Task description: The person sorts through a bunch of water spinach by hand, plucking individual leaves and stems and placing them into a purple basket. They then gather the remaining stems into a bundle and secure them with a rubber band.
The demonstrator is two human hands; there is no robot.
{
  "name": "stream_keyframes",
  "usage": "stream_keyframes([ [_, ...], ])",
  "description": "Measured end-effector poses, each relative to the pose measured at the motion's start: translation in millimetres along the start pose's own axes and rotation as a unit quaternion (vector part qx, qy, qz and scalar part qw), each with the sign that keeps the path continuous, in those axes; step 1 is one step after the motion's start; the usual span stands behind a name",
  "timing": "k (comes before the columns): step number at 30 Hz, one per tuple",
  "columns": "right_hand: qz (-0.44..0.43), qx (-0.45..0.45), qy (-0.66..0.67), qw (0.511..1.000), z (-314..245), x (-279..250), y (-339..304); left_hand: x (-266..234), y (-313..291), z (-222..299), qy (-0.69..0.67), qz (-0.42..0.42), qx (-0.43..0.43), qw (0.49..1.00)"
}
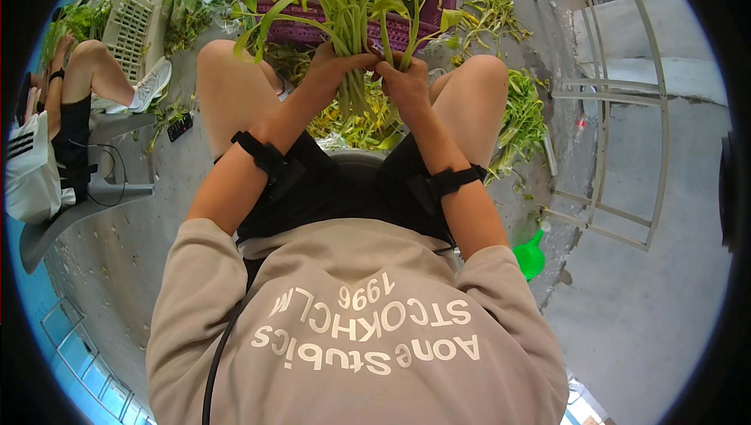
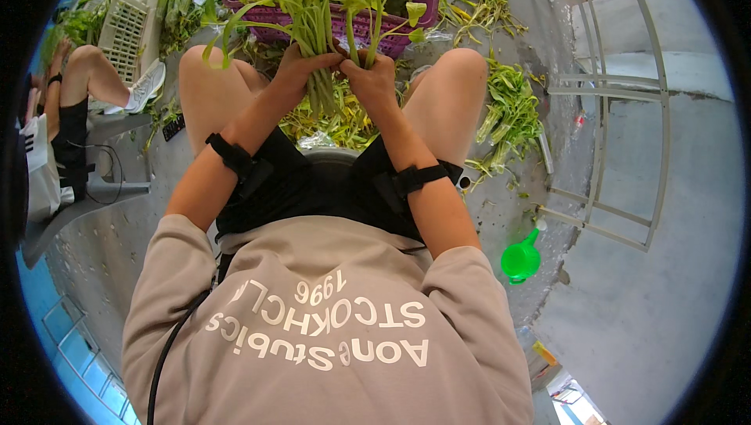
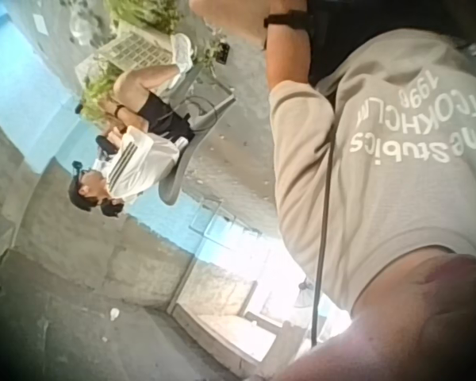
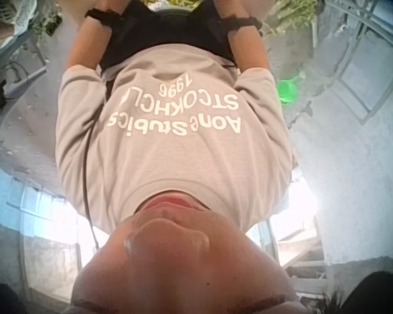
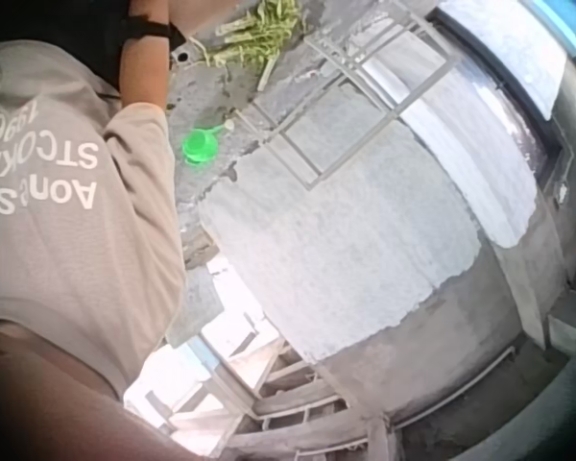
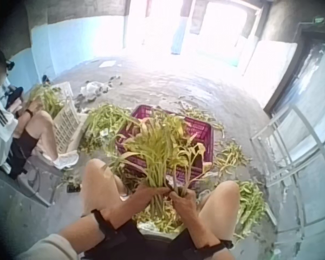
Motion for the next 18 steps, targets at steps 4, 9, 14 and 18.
stream_keyframes([
  [4,0.015,-0.088,-0.133,0.987,-17.0,7.7,-2.5,-5.1,1.2,-2.1,0.032,0.034,0.046,0.998],
  [9,0.083,-0.181,-0.197,0.96,-48.3,14.6,-12.4,-1.0,1.6,5.2,0.045,0.079,0.097,0.991],
  [14,0.107,-0.193,-0.223,0.95,-46.8,11.5,-8.2,-4.3,7.7,-1.2,0.073,0.089,0.077,0.99],
  [18,0.132,-0.156,-0.196,0.959,-40.1,9.3,-5.8,-1.3,8.8,-3.3,0.062,0.107,0.056,0.991],
])
Point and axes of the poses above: each hand's wrist, its own y-axis towards the middle knuckle, its own x-axis out of the palm, z = x × y, the point moved 6 cm from there along y, towards the middle knuckle, and after that the axes turned 5 degrees about y, right-handed, at the moved point
